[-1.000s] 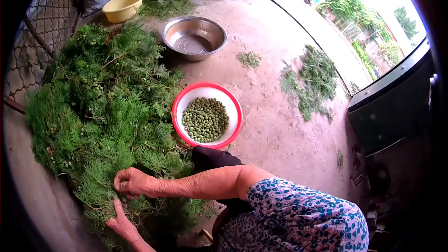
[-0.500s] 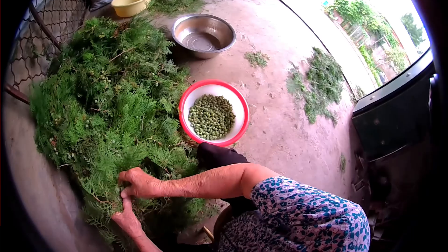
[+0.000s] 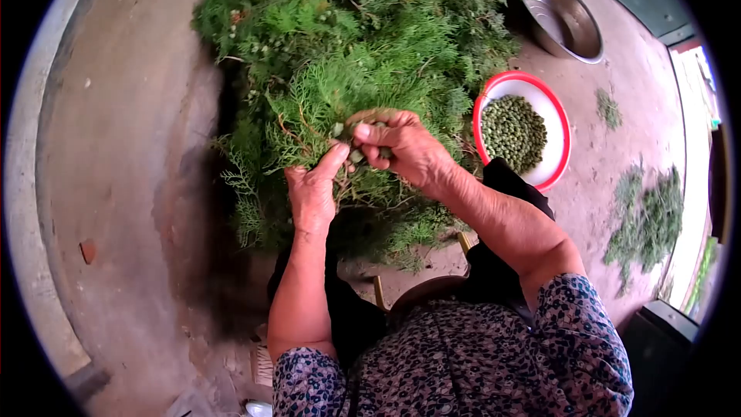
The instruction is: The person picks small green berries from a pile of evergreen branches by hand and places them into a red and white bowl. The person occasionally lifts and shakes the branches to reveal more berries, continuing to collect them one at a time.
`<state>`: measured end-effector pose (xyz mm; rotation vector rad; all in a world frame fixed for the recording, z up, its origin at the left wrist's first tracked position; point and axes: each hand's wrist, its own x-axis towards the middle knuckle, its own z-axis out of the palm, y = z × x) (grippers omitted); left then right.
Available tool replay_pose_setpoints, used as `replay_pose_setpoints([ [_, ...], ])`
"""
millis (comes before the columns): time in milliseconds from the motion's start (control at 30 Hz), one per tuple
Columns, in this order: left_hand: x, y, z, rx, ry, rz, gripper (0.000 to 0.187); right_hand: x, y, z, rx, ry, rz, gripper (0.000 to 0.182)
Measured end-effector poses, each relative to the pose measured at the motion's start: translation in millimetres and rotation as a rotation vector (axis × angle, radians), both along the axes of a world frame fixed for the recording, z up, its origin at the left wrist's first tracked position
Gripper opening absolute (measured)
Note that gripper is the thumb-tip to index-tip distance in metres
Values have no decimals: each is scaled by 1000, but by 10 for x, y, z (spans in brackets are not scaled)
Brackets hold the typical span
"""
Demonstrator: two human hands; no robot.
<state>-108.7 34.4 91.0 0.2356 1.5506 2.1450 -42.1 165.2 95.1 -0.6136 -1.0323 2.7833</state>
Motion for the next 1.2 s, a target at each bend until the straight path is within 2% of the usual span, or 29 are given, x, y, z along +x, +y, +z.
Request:
replay_pose_setpoints([
  [133,-36,-61,-30,65,18,-33,17,-10,47,20,-61,32,-10,22],
  [233,-28,-74,-2,45,27,-27,16,2,66,10,-78,19,-12,13],
  [367,-7,-77,-11,-48,117,7,25,42,85,135,-134,-16,-34,9],
  [433,-22,-94,-53,-119,142,-11,25,28,111,115,-89,113,-16,12],
  [500,-33,-103,-37,-165,170,3,26,56,159,248,-69,82,-76,16],
  [567,-39,-119,32,-329,196,-33,27,87,244,224,-125,257,-50,13],
  [633,-28,-120,45,-357,158,-11,30,111,242,258,-124,283,-49,10],
  [700,7,-105,72,-388,121,4,33,140,234,281,120,123,237,10],
  [733,33,-82,107,-356,123,33,34,116,133,346,270,-25,218,10],
  [767,45,-66,127,-323,125,62,35,109,75,341,309,-111,199,15],
  [833,62,-69,125,-346,138,36,33,108,20,220,329,-141,126,20],
  [900,84,-78,112,-367,147,9,31,92,37,208,343,-127,147,23],
  [933,95,-89,101,-390,236,-33,28,90,39,204,355,-109,173,26],
  [1000,83,-119,65,-395,366,-107,22,95,34,199,354,-114,176,25],
  [1100,69,-94,71,-387,418,-110,20,98,-6,215,371,-142,171,22],
  [1167,88,-90,44,-379,417,-88,17,88,-78,152,840,-80,30,21],
  [1200,99,-91,18,-372,416,-65,15,79,-100,142,989,-19,-40,21],
])
